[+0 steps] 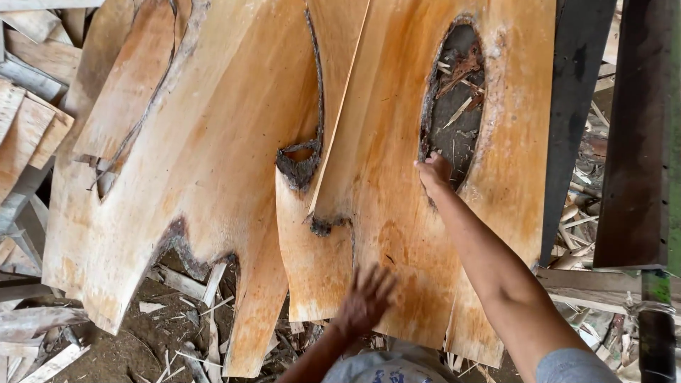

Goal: The recorder is sorting and trimming large sheets of wood veneer using a hand-operated guillotine-style cutter.

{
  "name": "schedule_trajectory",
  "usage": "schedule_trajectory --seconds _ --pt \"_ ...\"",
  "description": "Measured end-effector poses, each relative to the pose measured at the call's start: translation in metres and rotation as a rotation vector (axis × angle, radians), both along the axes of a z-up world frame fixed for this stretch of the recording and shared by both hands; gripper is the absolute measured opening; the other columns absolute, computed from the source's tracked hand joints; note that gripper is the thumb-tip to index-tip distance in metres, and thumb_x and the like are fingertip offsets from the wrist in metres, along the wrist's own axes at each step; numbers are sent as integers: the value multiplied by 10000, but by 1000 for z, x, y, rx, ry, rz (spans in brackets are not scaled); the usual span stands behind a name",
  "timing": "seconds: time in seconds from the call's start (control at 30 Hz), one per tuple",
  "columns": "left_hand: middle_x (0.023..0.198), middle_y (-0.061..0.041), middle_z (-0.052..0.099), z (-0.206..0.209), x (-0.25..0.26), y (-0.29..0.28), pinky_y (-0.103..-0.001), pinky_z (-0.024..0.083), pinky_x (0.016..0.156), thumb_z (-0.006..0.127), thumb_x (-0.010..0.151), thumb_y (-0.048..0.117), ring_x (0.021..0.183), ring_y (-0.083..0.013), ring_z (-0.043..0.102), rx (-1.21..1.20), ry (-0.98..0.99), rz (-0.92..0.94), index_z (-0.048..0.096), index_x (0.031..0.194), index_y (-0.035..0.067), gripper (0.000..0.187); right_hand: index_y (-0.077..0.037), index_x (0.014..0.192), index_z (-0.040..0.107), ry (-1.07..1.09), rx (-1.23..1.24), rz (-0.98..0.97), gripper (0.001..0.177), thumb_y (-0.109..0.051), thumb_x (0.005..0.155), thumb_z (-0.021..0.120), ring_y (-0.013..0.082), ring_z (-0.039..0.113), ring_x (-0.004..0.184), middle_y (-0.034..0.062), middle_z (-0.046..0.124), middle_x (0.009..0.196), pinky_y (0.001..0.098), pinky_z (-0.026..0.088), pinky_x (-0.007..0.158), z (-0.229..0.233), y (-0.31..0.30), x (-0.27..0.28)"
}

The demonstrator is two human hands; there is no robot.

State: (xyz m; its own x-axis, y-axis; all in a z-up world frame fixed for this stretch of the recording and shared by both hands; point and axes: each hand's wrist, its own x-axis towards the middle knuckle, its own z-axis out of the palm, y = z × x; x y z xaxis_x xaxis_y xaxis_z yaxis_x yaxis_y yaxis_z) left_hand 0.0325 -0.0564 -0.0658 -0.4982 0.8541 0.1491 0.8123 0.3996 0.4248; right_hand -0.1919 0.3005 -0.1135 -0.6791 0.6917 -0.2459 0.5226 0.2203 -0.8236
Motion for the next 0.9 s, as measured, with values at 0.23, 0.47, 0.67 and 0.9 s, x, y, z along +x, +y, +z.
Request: schedule_trajectory --seconds 0.23,0.47,0.67,0.9 --pt "1663 -192 258 51 -178 78 -662 86 1227 687 903 523 1540 -438 165 -19 23 353 271 1606 132 906 15 1204 691 -74 189 -135 466 -173 813 861 222 733 935 115 758 1014 343 574 837 20 -11 -19" --pt "1673 -170 228 24 -223 106 -652 16 1229 672 808 706 1556 -423 128 -184 -44 284 266 1603 148 1052 -108 943 738 -58 526 9 66 -146 921 788 202 679 746 59 734 862 372 552 672 28 -18 -7" --pt "1677 -165 227 15 -228 104 -634 15 1232 598 807 787 1546 -433 136 -107 -77 286 277 1612 156 1072 -70 918 687 169 535 136 104 -146 969 736 179 605 683 59 693 833 362 503 590 46 -4 -44" --pt "1682 -135 224 13 -228 106 -622 19 1228 534 816 819 1550 -406 130 -89 -73 296 275 1611 177 1055 18 1175 619 118 333 -183 407 -55 825 814 240 651 915 178 650 1125 383 577 773 -15 62 -124"
